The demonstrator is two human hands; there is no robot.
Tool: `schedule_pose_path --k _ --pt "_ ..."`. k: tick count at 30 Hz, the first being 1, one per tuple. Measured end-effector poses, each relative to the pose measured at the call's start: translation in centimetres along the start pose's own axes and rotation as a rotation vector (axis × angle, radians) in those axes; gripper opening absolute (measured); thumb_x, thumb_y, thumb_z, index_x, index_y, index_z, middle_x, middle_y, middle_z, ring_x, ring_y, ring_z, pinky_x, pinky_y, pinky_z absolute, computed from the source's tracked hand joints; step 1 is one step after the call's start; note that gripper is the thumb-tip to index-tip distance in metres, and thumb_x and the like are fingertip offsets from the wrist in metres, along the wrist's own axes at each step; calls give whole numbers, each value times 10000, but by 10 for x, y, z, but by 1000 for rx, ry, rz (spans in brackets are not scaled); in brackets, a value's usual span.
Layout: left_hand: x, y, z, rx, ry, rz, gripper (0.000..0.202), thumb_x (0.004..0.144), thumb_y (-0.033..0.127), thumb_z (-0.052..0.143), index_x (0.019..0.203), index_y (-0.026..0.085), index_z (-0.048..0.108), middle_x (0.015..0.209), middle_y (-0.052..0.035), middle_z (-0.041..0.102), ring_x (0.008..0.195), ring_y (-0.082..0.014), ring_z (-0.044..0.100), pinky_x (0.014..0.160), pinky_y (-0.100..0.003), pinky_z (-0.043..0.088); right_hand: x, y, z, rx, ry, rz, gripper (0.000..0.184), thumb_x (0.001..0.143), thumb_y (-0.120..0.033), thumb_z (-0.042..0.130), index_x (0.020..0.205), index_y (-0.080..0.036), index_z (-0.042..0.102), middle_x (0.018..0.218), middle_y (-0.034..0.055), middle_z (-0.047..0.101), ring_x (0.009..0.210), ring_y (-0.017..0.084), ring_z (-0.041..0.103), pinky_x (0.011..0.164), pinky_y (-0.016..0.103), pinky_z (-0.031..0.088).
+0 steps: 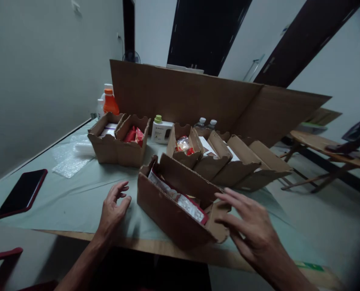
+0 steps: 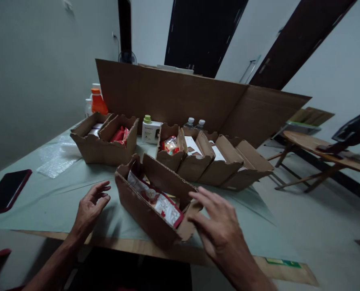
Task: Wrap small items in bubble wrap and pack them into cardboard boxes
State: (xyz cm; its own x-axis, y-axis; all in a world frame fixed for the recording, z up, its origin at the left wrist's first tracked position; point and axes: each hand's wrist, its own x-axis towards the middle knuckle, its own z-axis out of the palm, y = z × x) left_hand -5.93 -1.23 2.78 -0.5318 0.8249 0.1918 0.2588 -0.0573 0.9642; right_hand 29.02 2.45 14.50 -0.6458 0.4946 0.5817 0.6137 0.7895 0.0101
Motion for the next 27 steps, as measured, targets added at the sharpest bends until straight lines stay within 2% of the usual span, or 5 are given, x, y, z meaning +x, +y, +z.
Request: schedule_pose_path --k 3,7,13,21,27 --pt "-9 1 7 -63 -156 -10 613 683 297 603 1289 210 614 1336 -106 640 1166 -280 638 1009 -419 520 -42 12 -7 -46 106 297 316 915 -273 578 1217 -354 625 1347 77 636 1218 314 609 950 508 489" --pt "-18 1 14 -173 -332 -52 759 678 259 606 1427 206 501 1490 -100 530 1341 -312 524 1129 -439 426 -91 -5 20 165 -38 531 540 897 -393 608 1418 -285 511 1374 100 632 1223 296 629 992 446 536" --pt "-31 9 31 -132 -428 -101 615 692 296 628 1289 158 576 1320 -121 638 1291 -342 543 1106 -454 422 -92 -39 84 502 -211 867 522 800 -547 665 1187 -199 700 1083 119 762 1039 339 709 882 450 598" --pt "-25 22 90 -165 -497 23 705 725 247 605 1412 189 455 1417 -113 554 1323 -315 499 1125 -444 388 -46 51 89 586 -19 881 571 687 -549 726 1117 -174 712 1152 140 742 1109 366 668 966 487 539" --pt "-19 -15 118 -120 -464 13 772 754 239 603 1492 217 377 1497 -122 487 1358 -311 476 1145 -482 369 -59 70 110 576 87 1015 578 690 -588 710 1071 -157 656 1079 167 752 1013 338 696 874 440 557"
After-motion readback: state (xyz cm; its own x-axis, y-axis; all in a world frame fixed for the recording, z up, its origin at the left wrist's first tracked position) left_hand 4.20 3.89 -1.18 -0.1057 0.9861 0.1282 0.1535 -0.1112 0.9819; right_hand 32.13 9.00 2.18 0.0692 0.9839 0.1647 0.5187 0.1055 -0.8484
